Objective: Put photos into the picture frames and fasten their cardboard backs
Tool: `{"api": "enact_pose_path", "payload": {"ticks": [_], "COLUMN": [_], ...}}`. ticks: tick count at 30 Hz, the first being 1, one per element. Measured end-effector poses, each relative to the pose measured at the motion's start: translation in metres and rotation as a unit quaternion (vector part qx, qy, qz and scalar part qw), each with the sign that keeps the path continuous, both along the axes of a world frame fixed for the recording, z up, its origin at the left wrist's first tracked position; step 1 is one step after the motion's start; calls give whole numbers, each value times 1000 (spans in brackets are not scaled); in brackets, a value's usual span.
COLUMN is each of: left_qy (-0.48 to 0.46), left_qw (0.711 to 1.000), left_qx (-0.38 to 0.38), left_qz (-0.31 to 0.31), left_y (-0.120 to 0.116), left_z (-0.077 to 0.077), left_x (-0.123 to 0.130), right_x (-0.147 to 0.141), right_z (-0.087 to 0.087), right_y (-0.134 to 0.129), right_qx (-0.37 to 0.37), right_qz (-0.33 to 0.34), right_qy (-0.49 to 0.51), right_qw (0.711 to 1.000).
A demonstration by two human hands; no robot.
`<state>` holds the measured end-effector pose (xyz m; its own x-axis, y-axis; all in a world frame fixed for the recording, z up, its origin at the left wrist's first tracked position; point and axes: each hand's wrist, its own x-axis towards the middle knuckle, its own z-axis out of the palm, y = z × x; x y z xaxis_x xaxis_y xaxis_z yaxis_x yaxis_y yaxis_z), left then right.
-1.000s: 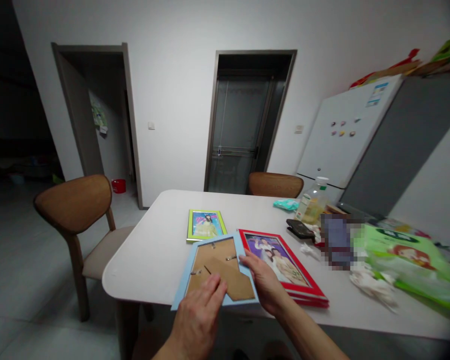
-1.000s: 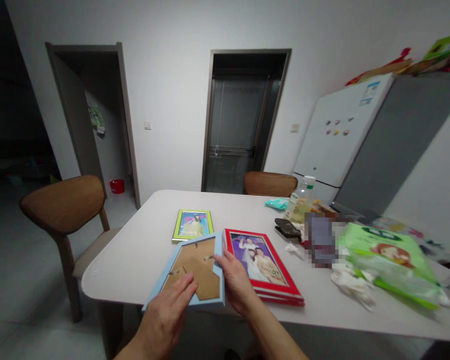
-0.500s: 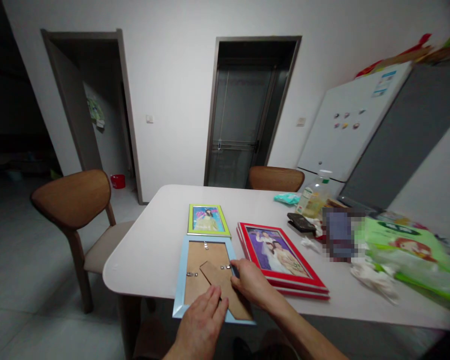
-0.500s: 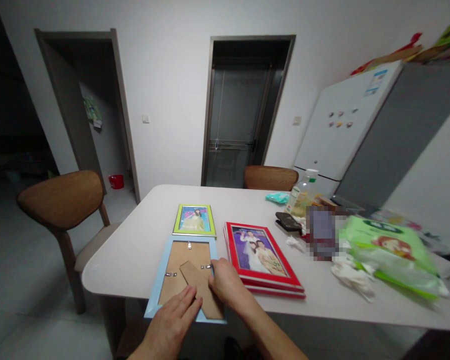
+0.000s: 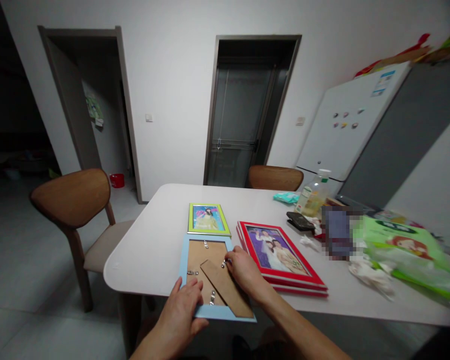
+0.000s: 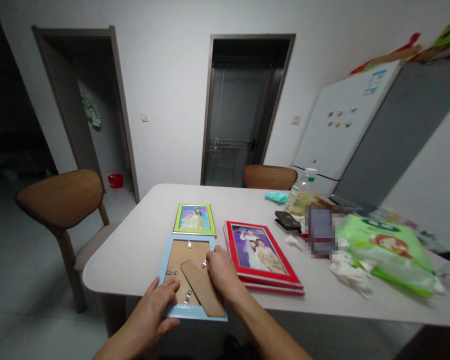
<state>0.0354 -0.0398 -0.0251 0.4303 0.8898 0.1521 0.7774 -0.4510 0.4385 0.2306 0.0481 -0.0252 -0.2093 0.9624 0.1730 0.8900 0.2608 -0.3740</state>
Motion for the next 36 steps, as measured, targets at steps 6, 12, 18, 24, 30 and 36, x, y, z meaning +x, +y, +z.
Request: {"api": "enact_pose_path", "payload": {"ticks": [6,12,18,24,30,36], "left_qy": [-60,-76,-74,-81,-91,-96], "left_qw": [998,997,997,996,996,995], "left_qx": [11,-4,-4,7,6,10], "left_qz": [20,28,29,20,27,23], "left_y": [4,5,5,7,5,4], "left_z": [-11,-7,-7,-12,-5,-6], "left_x": [-2,-2,-1,-2,0,-1], "right_x": [1,-17,-27,-49,-86,-82], "right_z": [6,11,6,6,-2,-11], "right_y": [-24,-41,-35,-18,-1,10], "right_qx": [66,-3,24,22,19,44], "right_qz": [113,264,242,173,155,119], "right_qy": [21,43,48,77,36,39], "right_qw": [991,964,969,982,987,991]}}
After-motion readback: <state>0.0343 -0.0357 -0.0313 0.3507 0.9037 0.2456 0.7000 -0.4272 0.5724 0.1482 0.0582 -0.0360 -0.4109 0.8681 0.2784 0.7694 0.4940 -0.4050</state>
